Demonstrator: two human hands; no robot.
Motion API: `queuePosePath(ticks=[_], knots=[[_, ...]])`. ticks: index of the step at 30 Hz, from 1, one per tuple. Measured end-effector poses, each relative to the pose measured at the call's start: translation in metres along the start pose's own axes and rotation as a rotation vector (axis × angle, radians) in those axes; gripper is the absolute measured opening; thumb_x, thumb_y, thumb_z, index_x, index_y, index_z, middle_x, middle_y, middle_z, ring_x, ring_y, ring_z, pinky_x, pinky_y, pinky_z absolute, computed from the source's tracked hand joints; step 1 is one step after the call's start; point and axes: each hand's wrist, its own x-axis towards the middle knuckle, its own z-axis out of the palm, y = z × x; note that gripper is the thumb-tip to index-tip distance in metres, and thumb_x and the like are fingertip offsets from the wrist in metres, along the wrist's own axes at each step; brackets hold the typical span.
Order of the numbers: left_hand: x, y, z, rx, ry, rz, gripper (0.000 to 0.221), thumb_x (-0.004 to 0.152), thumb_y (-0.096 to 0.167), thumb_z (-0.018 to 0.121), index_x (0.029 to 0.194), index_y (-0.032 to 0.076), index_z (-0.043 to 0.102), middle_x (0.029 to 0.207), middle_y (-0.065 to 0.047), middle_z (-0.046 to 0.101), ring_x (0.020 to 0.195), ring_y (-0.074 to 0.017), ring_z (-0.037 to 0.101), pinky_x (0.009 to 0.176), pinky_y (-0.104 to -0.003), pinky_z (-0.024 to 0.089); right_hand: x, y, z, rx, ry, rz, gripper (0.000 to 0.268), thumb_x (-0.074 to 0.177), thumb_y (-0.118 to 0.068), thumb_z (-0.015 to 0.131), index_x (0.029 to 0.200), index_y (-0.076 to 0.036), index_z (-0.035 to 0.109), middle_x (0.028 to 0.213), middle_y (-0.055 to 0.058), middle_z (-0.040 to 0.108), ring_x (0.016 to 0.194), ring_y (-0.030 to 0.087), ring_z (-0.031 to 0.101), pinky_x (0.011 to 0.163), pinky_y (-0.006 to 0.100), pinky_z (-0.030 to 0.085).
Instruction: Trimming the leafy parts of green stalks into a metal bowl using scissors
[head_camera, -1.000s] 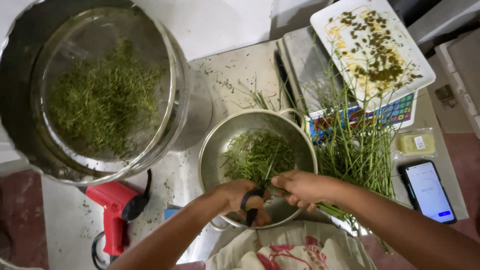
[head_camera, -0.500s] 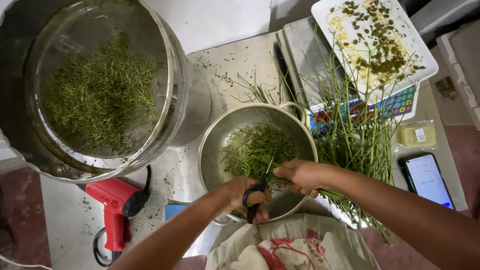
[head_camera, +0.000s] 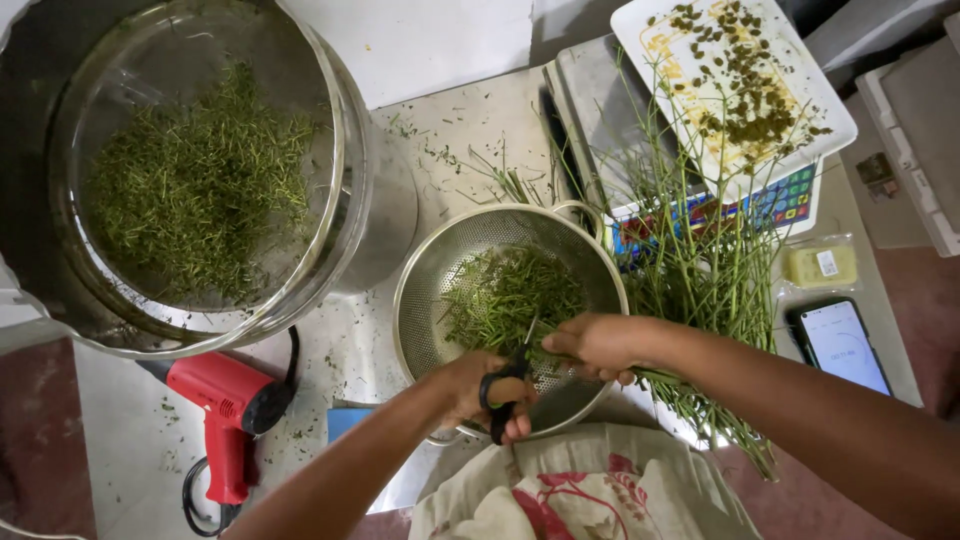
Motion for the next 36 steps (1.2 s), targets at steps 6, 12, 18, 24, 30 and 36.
queuePosePath(ticks=[6, 12, 18, 24, 30, 36], knots=[[-0.039, 0.021, 0.010, 0.112, 0.092, -0.070, 0.045, 0.099, 0.011, 0.057, 0.137, -0.010, 0.045, 0.100, -0.038, 0.073, 0.073, -0.0341, 0.076, 0.064, -0.039, 0.065, -0.061, -0.038, 0.003, 0.237, -0.002, -0.030, 0.035, 0.110, -0.043, 0.044, 0.108, -0.010, 0.056, 0.066, -0.003, 0.035, 0.048, 0.010, 0.028, 0.040, 0.024, 0.028], [-0.092, 0.014, 0.017, 0.541, 0.019, 0.095, 0.092, 0.073, 0.045, 0.064, 0.148, -0.004, 0.045, 0.120, -0.013, 0.078, 0.107, -0.0242, 0.073, 0.096, -0.036, 0.058, -0.052, 0.003, 0.006, 0.568, -0.198, -0.333, 0.017, 0.106, -0.020, 0.044, 0.111, -0.006, 0.051, 0.086, 0.005, 0.055, 0.066, 0.013, 0.047, 0.058, 0.026, 0.046], [-0.101, 0.004, 0.031, 1.008, 0.109, 0.072, 0.052, 0.078, 0.031, 0.057, 0.123, 0.005, 0.059, 0.119, -0.009, 0.078, 0.108, -0.0225, 0.076, 0.092, -0.036, 0.060, -0.088, -0.009, 0.036, 0.554, -0.135, -0.339, 0.036, 0.102, -0.020, 0.053, 0.129, 0.003, 0.058, 0.094, 0.013, 0.063, 0.075, 0.022, 0.058, 0.071, 0.034, 0.053], [-0.106, 0.021, 0.063, 1.242, 0.178, -0.049, 0.037, 0.085, 0.029, 0.063, 0.117, 0.014, 0.053, 0.105, -0.010, 0.072, 0.091, -0.0284, 0.069, 0.073, -0.043, 0.050, -0.103, -0.021, 0.062, 0.301, 0.060, -0.089, 0.089, 0.092, -0.035, 0.061, 0.158, -0.001, 0.011, 0.108, 0.011, 0.083, 0.085, 0.018, 0.072, 0.104, 0.040, 0.051], [-0.086, 0.004, 0.048, 1.332, 0.321, -0.010, 0.029, 0.084, 0.030, 0.059, 0.112, 0.021, 0.059, 0.093, -0.012, 0.072, 0.083, -0.0369, 0.069, 0.065, -0.045, 0.048, -0.110, -0.029, 0.069, 0.074, 0.123, -0.273, 0.038, 0.100, -0.032, 0.055, 0.096, -0.007, 0.083, 0.079, 0.005, 0.074, 0.077, 0.015, 0.067, 0.090, 0.032, 0.050], [-0.069, 0.010, 0.043, 1.292, 0.308, -0.075, 0.021, 0.074, 0.026, 0.060, 0.091, 0.013, 0.064, 0.079, -0.010, 0.068, 0.069, -0.0277, 0.064, 0.057, -0.040, 0.043, -0.082, -0.018, 0.058, 0.172, 0.074, -0.360, 0.042, 0.099, -0.033, 0.054, 0.092, -0.002, 0.080, 0.086, 0.016, 0.082, 0.091, 0.022, 0.077, 0.127, 0.050, 0.024]])
